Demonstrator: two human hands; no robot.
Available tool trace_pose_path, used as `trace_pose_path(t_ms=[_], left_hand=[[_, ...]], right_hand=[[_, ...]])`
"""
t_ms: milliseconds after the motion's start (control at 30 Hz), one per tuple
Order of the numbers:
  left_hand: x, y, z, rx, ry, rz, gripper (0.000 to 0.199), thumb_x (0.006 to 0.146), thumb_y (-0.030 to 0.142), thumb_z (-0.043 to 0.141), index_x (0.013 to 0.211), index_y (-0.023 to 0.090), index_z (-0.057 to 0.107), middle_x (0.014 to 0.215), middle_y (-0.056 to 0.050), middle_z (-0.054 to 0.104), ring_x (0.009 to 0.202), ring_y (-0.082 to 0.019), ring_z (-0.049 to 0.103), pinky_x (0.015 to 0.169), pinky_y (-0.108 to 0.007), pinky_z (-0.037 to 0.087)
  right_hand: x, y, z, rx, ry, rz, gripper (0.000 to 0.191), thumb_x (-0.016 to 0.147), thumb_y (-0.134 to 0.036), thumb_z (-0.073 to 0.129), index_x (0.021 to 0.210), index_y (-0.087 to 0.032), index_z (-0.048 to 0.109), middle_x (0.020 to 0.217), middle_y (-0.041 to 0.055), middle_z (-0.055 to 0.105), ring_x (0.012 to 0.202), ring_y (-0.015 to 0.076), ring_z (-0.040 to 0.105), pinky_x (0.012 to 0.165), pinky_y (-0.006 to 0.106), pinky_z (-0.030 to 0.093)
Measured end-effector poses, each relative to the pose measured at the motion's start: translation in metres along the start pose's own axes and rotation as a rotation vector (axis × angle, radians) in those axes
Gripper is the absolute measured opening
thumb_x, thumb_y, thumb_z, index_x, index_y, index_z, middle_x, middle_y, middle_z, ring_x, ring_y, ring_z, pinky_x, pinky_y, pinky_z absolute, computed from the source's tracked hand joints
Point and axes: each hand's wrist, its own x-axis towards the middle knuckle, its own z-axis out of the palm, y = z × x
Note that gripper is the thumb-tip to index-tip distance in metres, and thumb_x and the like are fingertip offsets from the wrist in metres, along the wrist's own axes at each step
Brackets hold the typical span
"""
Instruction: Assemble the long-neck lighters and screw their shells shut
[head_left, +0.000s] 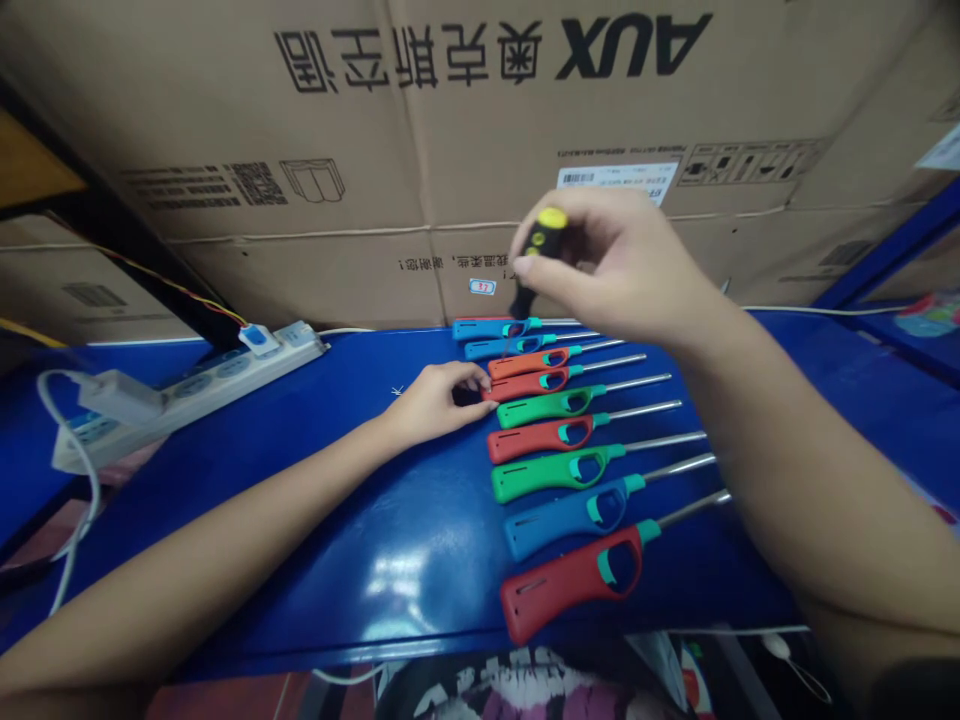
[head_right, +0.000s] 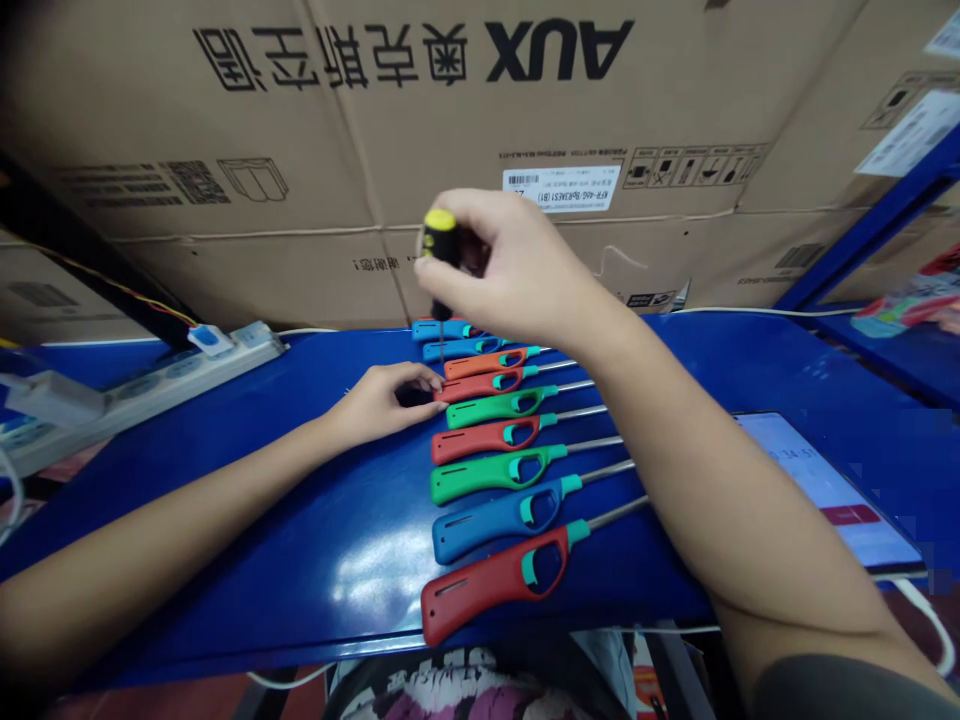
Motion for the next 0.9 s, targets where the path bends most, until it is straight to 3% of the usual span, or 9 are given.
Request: trace_pose_path(t_ms=[100,233,333,467,600,700,900], left_hand=[[0.007,0.002,-0.006,0.019,-0.052,0.002,0.021,0.094,0.039,0.062,0.093,0.019,0.068,0.086,-0.003,0.076,0.077,-0.017,0.07,0.071,-0.028,0.054],[0.02,0.003,-0.015,0.076,-0.133,0.047,0.018,0.096,0.031,0.056,0.09,0.019,0.067,0.083,-0.002,0.075,0.072,-0.016,0.07,0.068,-0.026,0.053],[0.03,0.005,-0.023,0.159,-0.217,0.122,0.013,0.094,0.026,0.056,0.09,0.019,0.066,0.086,-0.003,0.075,0.076,-0.017,0.069,0.072,-0.028,0.053],[0.04,0.011,-0.029,0.323,-0.324,0.229,0.016,0.094,0.025,0.052,0.089,0.02,0.067,0.09,-0.007,0.07,0.086,-0.022,0.065,0.08,-0.033,0.052],[0.045,0.015,-0.026,0.472,-0.37,0.27,0.026,0.099,0.03,0.047,0.088,0.019,0.068,0.087,-0.01,0.067,0.084,-0.024,0.063,0.08,-0.034,0.052],[0.048,0.019,-0.027,0.562,-0.365,0.263,0.032,0.101,0.032,0.044,0.084,0.018,0.067,0.087,-0.011,0.067,0.085,-0.025,0.063,0.081,-0.035,0.053],[0.039,0.02,-0.055,0.725,-0.312,0.123,0.034,0.102,0.031,0.038,0.087,0.018,0.066,0.099,-0.011,0.066,0.095,-0.026,0.064,0.086,-0.037,0.053]], right_hand=[[-0.022,0.015,-0.008,-0.114,0.069,0.037,0.012,0.093,-0.031,0.05,0.088,-0.022,0.056,0.095,0.0075,0.062,0.09,0.0245,0.058,0.083,0.04,0.047],[-0.06,0.043,-0.008,-0.08,-0.068,0.031,0.004,0.089,-0.023,0.049,0.09,-0.023,0.053,0.094,0.0075,0.062,0.085,0.0231,0.058,0.079,0.038,0.046],[-0.085,0.063,-0.005,-0.045,-0.178,0.106,0.016,0.087,-0.019,0.049,0.101,-0.022,0.056,0.091,0.0053,0.066,0.077,0.0206,0.06,0.073,0.034,0.046],[-0.1,0.082,-0.002,-0.182,-0.247,0.082,0.02,0.083,-0.018,0.05,0.1,-0.02,0.06,0.098,0.0094,0.069,0.085,0.0246,0.064,0.077,0.036,0.046],[-0.098,0.084,-0.003,-0.244,-0.295,0.099,0.02,0.083,-0.018,0.049,0.097,-0.019,0.063,0.098,0.0099,0.071,0.083,0.0239,0.063,0.072,0.033,0.042],[-0.096,0.079,-0.007,-0.271,-0.406,0.181,0.017,0.085,-0.021,0.05,0.094,-0.021,0.064,0.089,0.0068,0.072,0.076,0.0218,0.061,0.064,0.031,0.036],[-0.098,0.068,-0.009,-0.076,-0.635,0.222,0.02,0.094,-0.029,0.049,0.086,-0.021,0.065,0.071,0.0006,0.065,0.058,0.0136,0.048,0.058,0.028,0.031]])
